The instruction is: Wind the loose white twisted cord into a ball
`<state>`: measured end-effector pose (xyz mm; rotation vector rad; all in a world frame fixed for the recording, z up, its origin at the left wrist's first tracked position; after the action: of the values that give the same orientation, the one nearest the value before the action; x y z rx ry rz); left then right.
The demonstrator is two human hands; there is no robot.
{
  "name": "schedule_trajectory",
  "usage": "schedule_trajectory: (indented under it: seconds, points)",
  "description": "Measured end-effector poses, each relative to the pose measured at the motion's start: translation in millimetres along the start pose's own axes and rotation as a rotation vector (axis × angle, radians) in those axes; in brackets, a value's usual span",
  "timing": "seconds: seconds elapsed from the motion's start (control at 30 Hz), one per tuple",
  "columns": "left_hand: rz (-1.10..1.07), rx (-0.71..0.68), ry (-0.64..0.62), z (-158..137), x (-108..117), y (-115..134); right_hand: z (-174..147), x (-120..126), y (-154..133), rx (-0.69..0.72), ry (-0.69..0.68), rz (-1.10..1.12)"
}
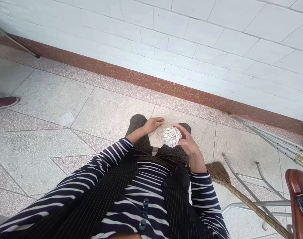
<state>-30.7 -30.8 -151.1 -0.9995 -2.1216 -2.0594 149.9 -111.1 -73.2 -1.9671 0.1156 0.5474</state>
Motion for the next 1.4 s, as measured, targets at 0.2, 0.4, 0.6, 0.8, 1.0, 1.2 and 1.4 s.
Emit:
schedule_trajectory:
  seconds: [0.2, 0.4, 0.6, 0.8, 1.0, 1.2, 1.4]
  points:
    - [-0.086, 0.128, -0.096, -10, -39, -33, -2, 8, 0, 0.039, 0.056, 0.139]
    - [-0.295, 0.114, -0.158, -10, -59, -10, -3, 7, 3, 0.016, 0.101, 0.352]
    - [-0.595, 0.184, -0.096, -3, -64, 4, -6, 14, 10, 0.014, 0.123, 0.374]
    - [-0.985, 0.469, -0.065, -6, -72, -2, -13, 18, 19, 0.014, 0.138, 0.368]
    - [-0.999, 0.398, 0.005, -7, -44, -5, -22, 43, 21, 0.068, 0.249, 0.401]
    - [-1.160, 0.365, 0.081, -9, -27, 7, -22, 51, 31, 0.066, 0.292, 0.414]
    - [-1.146, 0.328, 0.041, -14, -18, 22, -23, 39, 31, 0.055, 0.278, 0.419]
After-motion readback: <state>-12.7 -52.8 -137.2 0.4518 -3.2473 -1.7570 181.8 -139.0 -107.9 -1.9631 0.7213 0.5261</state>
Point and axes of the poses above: each hand's wrist, its own z-axis towards the middle knuckle, its own x-axis out of the back of the hand, y = z × x, the point moved 7 cm from there along z, towards the middle knuckle, and after that the axes turned 4 degrees about z, right-handed, at the moved point
